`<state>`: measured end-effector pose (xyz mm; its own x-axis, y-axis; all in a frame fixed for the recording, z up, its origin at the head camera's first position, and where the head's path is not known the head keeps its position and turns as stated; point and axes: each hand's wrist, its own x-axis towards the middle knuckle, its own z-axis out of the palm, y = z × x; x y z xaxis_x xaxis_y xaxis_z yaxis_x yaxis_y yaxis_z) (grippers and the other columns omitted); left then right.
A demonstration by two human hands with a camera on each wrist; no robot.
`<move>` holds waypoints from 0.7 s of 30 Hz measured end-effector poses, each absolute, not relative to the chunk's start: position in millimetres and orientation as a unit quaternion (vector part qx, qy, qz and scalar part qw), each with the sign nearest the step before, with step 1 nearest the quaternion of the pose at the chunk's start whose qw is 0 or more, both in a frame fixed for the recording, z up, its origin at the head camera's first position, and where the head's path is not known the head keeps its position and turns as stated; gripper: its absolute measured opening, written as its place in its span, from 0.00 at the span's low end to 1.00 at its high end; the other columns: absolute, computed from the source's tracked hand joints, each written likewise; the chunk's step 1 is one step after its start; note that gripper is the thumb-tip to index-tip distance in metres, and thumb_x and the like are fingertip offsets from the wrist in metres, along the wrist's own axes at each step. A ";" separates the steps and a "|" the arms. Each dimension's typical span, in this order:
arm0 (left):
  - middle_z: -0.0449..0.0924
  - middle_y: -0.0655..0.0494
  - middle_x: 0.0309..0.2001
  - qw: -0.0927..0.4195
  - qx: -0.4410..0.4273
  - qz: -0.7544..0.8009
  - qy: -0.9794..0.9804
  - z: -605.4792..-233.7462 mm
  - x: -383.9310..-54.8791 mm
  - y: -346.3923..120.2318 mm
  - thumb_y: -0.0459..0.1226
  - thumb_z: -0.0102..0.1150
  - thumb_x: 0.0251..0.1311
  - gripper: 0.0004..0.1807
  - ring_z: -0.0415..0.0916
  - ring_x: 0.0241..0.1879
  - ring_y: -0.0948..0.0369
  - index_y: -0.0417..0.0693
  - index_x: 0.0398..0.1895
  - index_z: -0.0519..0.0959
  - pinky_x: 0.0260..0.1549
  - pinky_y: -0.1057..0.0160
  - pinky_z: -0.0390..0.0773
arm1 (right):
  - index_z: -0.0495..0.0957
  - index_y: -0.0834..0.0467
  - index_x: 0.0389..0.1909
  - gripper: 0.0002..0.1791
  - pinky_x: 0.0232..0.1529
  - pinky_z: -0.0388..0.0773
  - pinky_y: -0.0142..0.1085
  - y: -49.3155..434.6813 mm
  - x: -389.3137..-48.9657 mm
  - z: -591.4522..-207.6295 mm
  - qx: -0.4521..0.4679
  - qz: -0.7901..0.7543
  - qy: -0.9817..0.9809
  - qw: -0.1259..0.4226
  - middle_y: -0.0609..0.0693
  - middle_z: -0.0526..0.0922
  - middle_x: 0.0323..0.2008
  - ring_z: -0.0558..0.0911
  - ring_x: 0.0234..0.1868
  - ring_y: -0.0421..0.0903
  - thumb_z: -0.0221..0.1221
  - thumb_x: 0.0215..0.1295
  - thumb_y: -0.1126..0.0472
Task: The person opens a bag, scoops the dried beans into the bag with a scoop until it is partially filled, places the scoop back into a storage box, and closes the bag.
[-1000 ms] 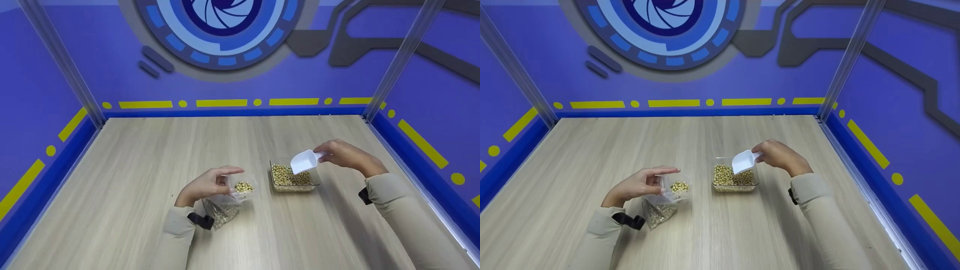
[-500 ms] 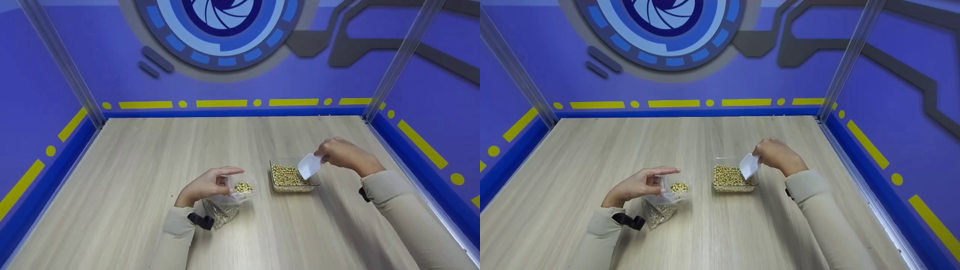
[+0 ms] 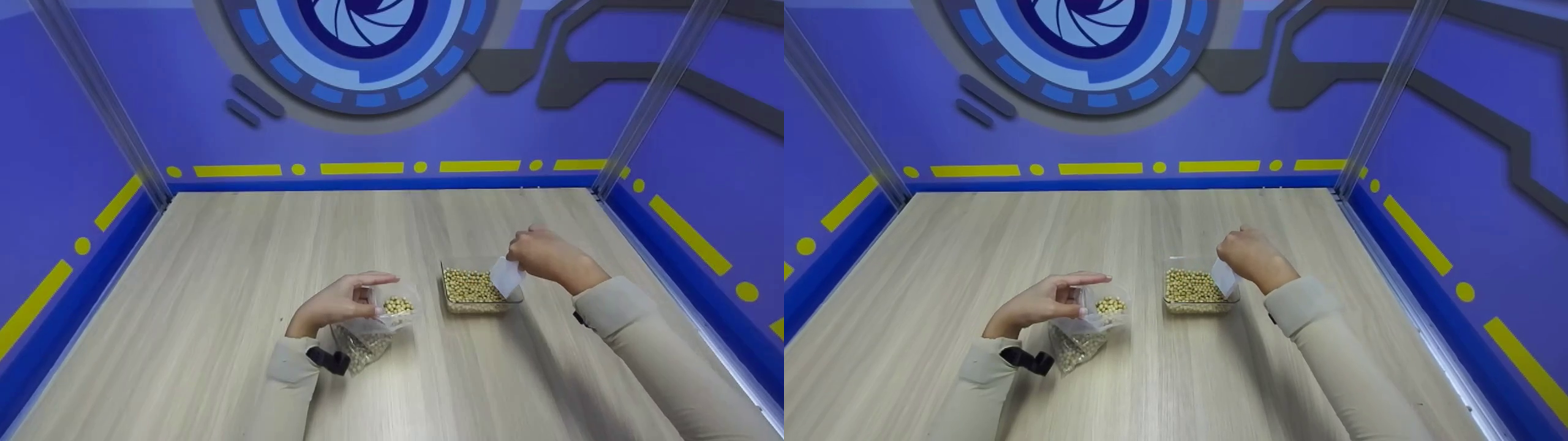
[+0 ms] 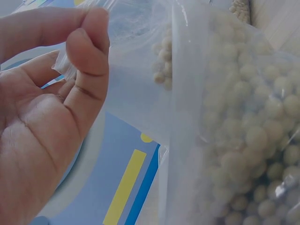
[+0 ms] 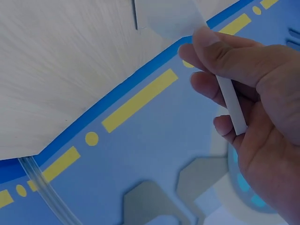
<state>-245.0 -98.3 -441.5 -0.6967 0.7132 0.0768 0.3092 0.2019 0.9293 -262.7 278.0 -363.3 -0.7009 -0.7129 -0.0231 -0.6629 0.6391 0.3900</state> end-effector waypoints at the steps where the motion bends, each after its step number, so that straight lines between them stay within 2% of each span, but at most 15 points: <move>1: 0.65 0.47 0.68 0.190 0.341 0.532 0.751 -441.8 -245.3 -98.3 0.30 0.62 0.57 0.33 0.66 0.24 0.70 0.45 0.68 0.68 0.27 0.73 0.71 | 0.86 0.57 0.27 0.07 0.29 0.71 0.39 275.6 -262.4 -363.9 0.377 -0.198 -0.903 0.063 0.48 0.84 0.24 0.79 0.28 0.47 0.72 0.43 0.67; 10: 0.64 0.44 0.69 0.192 0.346 0.538 0.744 -443.1 -246.2 -98.1 0.29 0.62 0.57 0.33 0.67 0.26 0.70 0.42 0.68 0.67 0.29 0.72 0.72 | 0.86 0.58 0.25 0.06 0.25 0.67 0.38 265.5 -259.5 -368.6 0.337 -0.204 -0.919 0.031 0.50 0.84 0.22 0.78 0.23 0.46 0.70 0.45 0.69; 15: 0.65 0.46 0.69 0.192 0.341 0.537 0.748 -442.4 -245.6 -98.3 0.29 0.62 0.57 0.33 0.66 0.25 0.69 0.44 0.68 0.67 0.28 0.72 0.71 | 0.86 0.60 0.29 0.06 0.27 0.70 0.39 268.9 -259.9 -371.3 0.324 -0.170 -0.931 0.006 0.51 0.86 0.26 0.80 0.26 0.47 0.69 0.47 0.68; 21: 0.65 0.43 0.68 0.192 0.343 0.538 0.746 -441.7 -245.6 -98.5 0.28 0.61 0.57 0.33 0.68 0.26 0.70 0.42 0.68 0.67 0.28 0.73 0.71 | 0.86 0.61 0.33 0.07 0.31 0.75 0.41 274.5 -261.5 -374.3 0.315 -0.116 -0.941 -0.033 0.53 0.86 0.30 0.80 0.29 0.47 0.67 0.51 0.68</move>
<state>-245.6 -98.5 -441.7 -0.6904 0.7186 0.0831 0.3056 0.1855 0.9339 -261.5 274.5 -374.3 -0.7990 -0.5857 -0.1359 -0.6012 0.7744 0.1971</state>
